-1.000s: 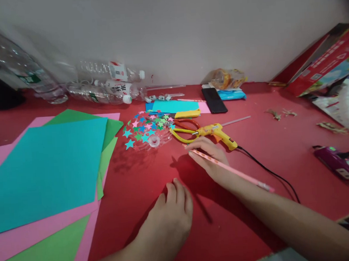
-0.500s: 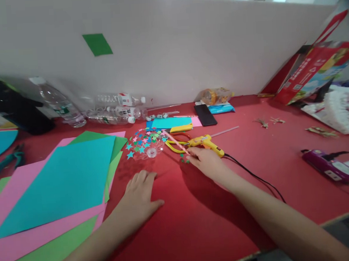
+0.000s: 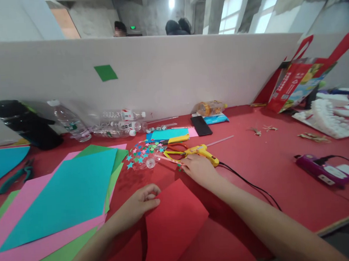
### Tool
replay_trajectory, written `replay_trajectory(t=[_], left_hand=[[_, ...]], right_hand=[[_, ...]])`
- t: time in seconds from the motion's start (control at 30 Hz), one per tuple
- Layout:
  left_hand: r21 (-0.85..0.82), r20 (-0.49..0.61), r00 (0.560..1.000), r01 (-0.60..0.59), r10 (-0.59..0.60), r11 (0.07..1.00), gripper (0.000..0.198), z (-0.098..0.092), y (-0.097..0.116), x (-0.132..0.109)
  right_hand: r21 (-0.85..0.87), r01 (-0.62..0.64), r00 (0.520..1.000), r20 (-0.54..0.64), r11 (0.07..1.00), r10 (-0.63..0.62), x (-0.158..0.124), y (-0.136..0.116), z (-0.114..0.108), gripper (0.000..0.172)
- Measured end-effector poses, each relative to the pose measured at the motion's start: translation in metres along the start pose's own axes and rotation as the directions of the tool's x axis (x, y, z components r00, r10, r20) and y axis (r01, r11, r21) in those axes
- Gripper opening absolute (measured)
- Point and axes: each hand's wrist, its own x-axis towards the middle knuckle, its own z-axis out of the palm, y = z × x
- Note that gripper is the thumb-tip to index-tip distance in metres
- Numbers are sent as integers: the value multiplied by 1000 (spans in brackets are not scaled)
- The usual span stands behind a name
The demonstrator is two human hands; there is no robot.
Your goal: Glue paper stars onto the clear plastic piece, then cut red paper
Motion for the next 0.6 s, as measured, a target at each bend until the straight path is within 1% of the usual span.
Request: replay_trajectory(t=[0.1, 0.17, 0.23, 0.33, 0.37, 0.43, 0.53, 0.6], left_hand=[[-195, 47, 998, 54, -45, 979, 26, -6, 7, 0], [-348, 77, 993, 107, -85, 931, 28, -10, 11, 0], [-454, 99, 989, 140, -106, 880, 29, -13, 11, -1], [-579, 163, 982, 177, -99, 796, 28, -13, 4, -2], [-613, 183, 979, 185, -90, 768, 28, -11, 0, -2], [-646, 206, 976, 188, -68, 740, 26, -9, -8, -2], [-634, 225, 973, 179, -41, 752, 23, -6, -17, -2], [-624, 230, 973, 176, -37, 761, 22, -6, -19, -3]], right_hand=[[-21, 28, 999, -15, 999, -28, 6, -2, 6, 30], [-29, 36, 999, -35, 999, -37, 9, -3, 9, 30], [-34, 37, 998, -54, 999, -39, 11, -5, 10, 31], [-47, 34, 997, -62, 998, -37, 10, -9, 8, 22], [-53, 42, 997, -58, 998, -45, 10, -10, 8, 20], [-64, 73, 996, -48, 995, -77, 9, -13, 8, 24], [-75, 126, 991, -37, 989, -129, 10, -16, 12, 24], [-76, 145, 989, -27, 986, -148, 10, -18, 15, 21]])
